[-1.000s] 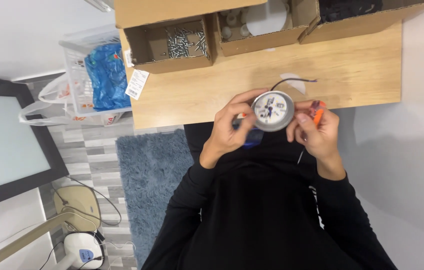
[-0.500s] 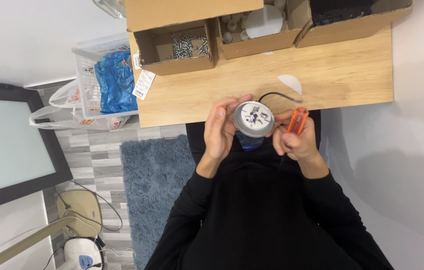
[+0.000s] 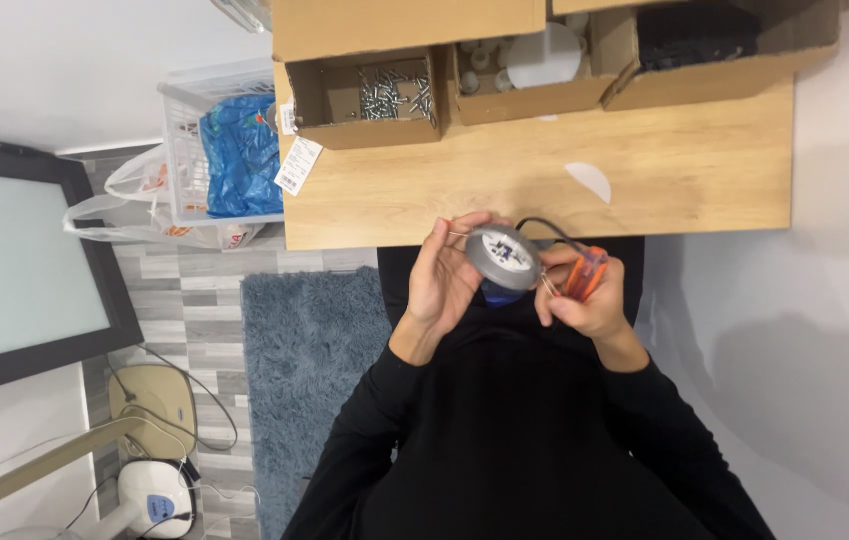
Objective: Disassembling a circular LED light fixture by removing screws with a screwdriver and separating the components.
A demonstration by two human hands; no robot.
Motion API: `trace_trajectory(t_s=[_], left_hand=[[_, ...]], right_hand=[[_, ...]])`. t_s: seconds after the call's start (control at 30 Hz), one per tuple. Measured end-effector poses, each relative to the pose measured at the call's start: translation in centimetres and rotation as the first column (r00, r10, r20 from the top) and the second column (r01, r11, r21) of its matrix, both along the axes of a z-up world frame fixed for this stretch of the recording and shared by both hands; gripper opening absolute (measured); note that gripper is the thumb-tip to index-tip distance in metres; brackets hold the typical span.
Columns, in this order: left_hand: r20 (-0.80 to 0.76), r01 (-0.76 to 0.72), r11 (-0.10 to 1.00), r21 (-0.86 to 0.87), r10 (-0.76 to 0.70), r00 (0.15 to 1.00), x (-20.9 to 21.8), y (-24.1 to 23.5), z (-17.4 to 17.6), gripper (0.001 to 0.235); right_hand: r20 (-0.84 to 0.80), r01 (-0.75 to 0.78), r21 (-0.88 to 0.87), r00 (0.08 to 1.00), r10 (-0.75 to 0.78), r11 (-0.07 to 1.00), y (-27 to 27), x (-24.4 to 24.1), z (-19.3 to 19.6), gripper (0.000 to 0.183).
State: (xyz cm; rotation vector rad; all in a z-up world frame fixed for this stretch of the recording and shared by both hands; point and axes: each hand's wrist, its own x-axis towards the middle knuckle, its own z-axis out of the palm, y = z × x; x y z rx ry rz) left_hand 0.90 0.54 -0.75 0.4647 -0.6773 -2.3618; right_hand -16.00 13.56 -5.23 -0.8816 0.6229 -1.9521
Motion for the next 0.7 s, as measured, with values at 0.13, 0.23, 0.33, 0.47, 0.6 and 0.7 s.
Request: trace_trajectory(t_s=[0.13,0.23,0.33,0.47,0.6,0.7], left_hand=[[-0.044,0.037,0.994,-0.106,-0.042,0.998,-0.3,0.2,-0.5,0.066],[-0.074,0.058,0.986,-0.154,-0.070,0.995,-0.8,0.4,0.6,0.073],[-0.054,0.096,0.971,-0.218,-0.110,0.992,-1.2,0.0,3.1,0.068],[-0.048,0.142,0.972,-0.187,-0.153,0.987,-1.9,-1.7,2.0,0.063],[-0.023,0.094,0.961,-0.259,-0.104,0.994,-3.0,-4.7,6.8,0.059],[-0.091,-0.021,0.897,-0.441,-0.021,0.996,-3.5,-8.4,10.4,0.055]], right_hand=[[-0.161,0.138,0.124,0.980,-0.117,0.983,0.9,0.0,-0.3,0.054],[-0.224,0.195,0.236,0.964,-0.142,0.952,1.3,-0.3,0.4,0.049],[-0.206,0.190,0.246,0.969,-0.140,0.951,1.9,-0.7,1.0,0.052],[-0.151,0.109,0.286,0.986,-0.067,0.952,1.7,-1.5,5.5,0.054],[-0.046,-0.048,0.436,0.996,0.076,0.899,3.6,-2.1,4.1,0.043],[-0.284,-0.245,0.649,0.801,0.528,0.721,4.2,-2.8,6.1,0.021]])
